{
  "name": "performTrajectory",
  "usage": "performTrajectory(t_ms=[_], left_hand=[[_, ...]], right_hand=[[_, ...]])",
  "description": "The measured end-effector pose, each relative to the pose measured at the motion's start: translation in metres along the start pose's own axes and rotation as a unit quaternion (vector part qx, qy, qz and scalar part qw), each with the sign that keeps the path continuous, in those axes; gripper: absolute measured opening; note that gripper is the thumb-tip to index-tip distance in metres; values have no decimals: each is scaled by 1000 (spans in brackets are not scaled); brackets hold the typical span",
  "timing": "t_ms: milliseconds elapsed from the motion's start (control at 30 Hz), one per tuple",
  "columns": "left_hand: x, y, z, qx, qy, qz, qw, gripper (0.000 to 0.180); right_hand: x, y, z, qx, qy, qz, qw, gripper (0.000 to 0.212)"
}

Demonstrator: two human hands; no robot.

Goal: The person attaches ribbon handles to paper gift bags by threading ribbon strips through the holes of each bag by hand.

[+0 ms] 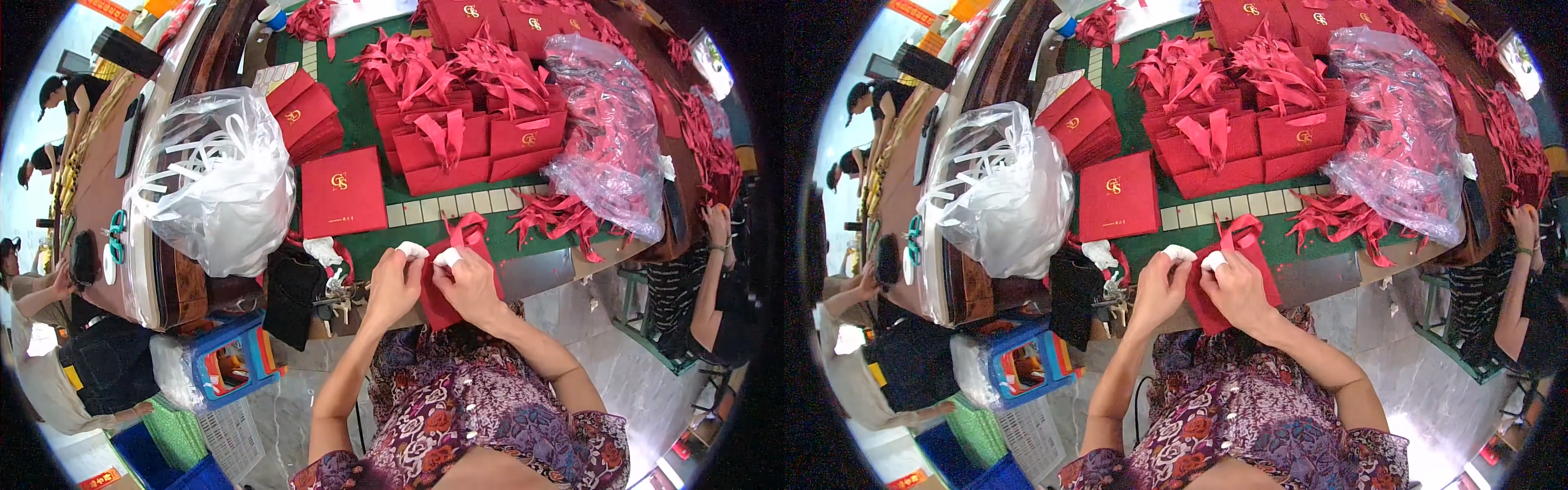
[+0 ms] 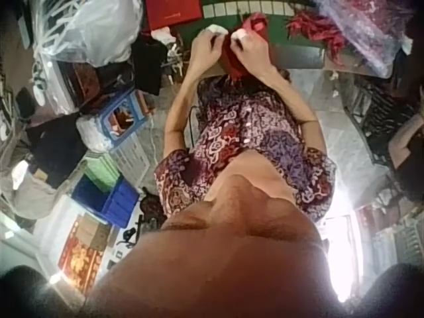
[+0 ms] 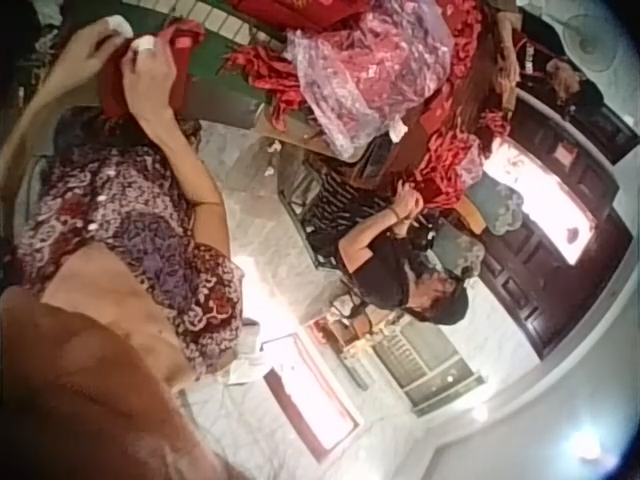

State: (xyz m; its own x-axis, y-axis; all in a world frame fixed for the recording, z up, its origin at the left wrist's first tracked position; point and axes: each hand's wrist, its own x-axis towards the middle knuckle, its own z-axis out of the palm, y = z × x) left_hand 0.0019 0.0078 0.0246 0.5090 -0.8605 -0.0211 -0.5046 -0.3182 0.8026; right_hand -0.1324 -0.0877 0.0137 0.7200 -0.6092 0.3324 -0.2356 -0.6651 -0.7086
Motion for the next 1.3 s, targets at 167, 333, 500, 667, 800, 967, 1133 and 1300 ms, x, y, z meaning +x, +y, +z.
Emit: performTrajectory(t_ms=[167,333,500,667,800,967,1133,1300], left_hand=[[-6,9,7,3,28,-8,1000,13],[-10,18,13,42,40,18,998,13],[-6,13,8,29,28,-11,999,14],[-6,11,9,14,21,-16,1000,13],[-6,15,7,25,20,2,999,14],[-4,10,2,-7,28,12,1000,21],[-7,13,6,14,24,46,999,23],[-9,10,11,74,63,222,970,21]], right_hand=[[1,-5,1,2,-8,42,999,15],[4,-5,2,19,-44,102,994,15],[3,1,-7,85,-57,151,983,19],[0,4,-11,26,-45,61,997,15],[2,2,-10,10,-35,54,998,14],[20,0,-33,53,-59,28,996,10],[40,16,-47,-25,-83,-20,996,15],[55,33,-49,48,-309,26,950,28]])
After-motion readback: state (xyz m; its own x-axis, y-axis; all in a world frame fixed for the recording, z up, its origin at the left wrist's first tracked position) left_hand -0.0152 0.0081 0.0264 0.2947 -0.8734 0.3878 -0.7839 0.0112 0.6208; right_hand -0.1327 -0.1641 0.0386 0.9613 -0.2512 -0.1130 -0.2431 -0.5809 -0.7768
